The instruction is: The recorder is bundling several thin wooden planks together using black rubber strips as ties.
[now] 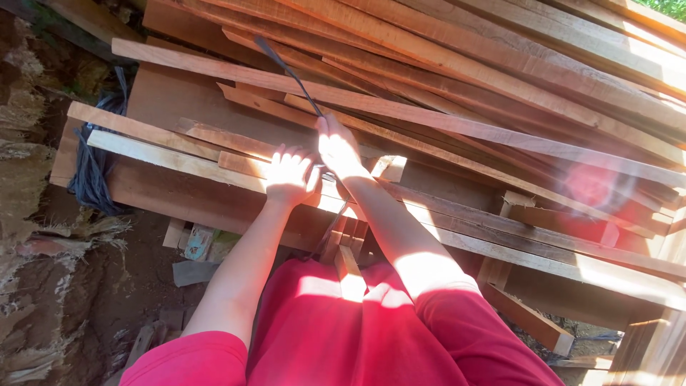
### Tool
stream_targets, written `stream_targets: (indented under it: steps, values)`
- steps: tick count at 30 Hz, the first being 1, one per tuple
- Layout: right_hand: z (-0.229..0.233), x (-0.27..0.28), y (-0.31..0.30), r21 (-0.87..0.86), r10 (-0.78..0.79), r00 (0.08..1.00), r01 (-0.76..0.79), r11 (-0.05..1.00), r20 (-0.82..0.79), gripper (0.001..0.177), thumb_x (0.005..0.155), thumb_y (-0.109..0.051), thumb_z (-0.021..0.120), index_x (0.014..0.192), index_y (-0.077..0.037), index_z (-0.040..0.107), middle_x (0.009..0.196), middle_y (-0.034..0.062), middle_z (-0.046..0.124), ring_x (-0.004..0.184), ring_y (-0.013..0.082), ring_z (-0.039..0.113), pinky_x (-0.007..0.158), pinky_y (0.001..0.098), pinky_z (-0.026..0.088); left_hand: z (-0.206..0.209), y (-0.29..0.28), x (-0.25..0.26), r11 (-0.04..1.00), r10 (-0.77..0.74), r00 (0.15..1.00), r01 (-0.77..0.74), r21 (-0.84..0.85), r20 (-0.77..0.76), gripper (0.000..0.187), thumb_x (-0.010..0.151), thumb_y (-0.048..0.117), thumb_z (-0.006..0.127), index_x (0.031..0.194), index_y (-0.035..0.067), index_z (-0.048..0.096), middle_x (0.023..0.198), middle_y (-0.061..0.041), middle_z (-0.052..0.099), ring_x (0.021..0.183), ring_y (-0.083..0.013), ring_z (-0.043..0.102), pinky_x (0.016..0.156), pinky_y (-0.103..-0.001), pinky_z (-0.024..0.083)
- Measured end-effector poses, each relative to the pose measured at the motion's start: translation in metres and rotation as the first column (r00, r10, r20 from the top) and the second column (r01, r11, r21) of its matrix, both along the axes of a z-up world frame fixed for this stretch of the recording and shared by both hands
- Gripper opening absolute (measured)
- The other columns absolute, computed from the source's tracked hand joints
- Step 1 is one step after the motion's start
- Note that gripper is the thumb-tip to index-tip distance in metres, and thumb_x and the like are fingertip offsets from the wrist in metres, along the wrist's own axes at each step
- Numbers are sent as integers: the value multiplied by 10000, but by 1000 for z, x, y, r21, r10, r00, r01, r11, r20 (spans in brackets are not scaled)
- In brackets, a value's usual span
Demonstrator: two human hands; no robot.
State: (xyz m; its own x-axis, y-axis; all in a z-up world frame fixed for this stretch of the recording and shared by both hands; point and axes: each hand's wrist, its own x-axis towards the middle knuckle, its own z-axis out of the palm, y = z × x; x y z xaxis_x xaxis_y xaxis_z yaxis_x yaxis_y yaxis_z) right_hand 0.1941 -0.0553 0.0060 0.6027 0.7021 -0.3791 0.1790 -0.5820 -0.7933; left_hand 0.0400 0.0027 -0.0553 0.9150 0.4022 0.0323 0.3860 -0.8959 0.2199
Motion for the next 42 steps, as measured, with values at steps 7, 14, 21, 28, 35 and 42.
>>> stream_targets:
  steps: [7, 14, 21, 28, 35, 42]
  values:
    - [-73, 12, -21, -379, 217, 964, -145, 914, 156, 313, 1004, -478, 496, 1236, -392, 687, 1295, -18, 697, 1167, 281, 691, 987, 439, 580, 3, -3, -7, 981, 167, 970, -146, -126, 175, 415, 926, 428, 701, 1254, 174, 700, 1141, -82, 713, 1159, -254, 636, 1226, -455, 307]
    - [-15, 7, -11, -500, 205, 978, -195, 844, -35, 488, 956, -534, 452, 1071, -211, 799, 1121, 97, 780, 1159, 320, 710, 984, 459, 561, 5, -33, -58, 686, 725, 481, -569, -453, 493, 43, 1034, 147, 559, 1041, 139, 601, 962, 10, 564, 891, -221, 592, 841, -379, 449]
    - [-12, 13, -5, -484, 227, 954, -296, 823, -198, 892, 967, -746, 296, 971, -5, 791, 1152, 251, 739, 1224, 400, 659, 1030, 500, 494, -12, -27, -70, 79, 997, 41, -389, -918, 68, 352, 1069, 341, 537, 762, 180, 481, 736, 32, 528, 730, -87, 526, 681, -209, 436]
    - [17, 11, 2, -561, 226, 924, -368, 741, -308, 999, 952, -773, 211, 1428, 28, 571, 1537, 204, 521, 1491, 308, 421, 1238, 468, 313, -229, -73, -107, -708, 705, -38, 27, -706, -709, 513, 1062, 448, 379, 1416, 92, 485, 1366, -92, 541, 1275, -281, 593, 1143, -438, 406]
    - [39, 8, 6, -585, 211, 938, -337, 737, -274, 950, 963, -744, 215, 1417, -5, 603, 1500, 191, 569, 1458, 319, 472, 1199, 472, 370, -271, -97, -111, -792, 609, 204, 101, -602, -767, 386, 1040, 79, 322, 1313, -27, 573, 1279, -242, 660, 1140, -459, 673, 1039, -632, 532]
    - [-21, 12, -3, -531, 187, 954, -287, 797, -234, 844, 965, -756, 310, 1357, -78, 626, 1428, 195, 618, 1411, 325, 518, 1164, 458, 404, -163, -86, -60, -834, 551, 33, 51, -549, -834, 572, 1054, 264, 268, 1561, 0, 287, 1596, -173, 337, 1495, -389, 359, 1243, -631, 256]
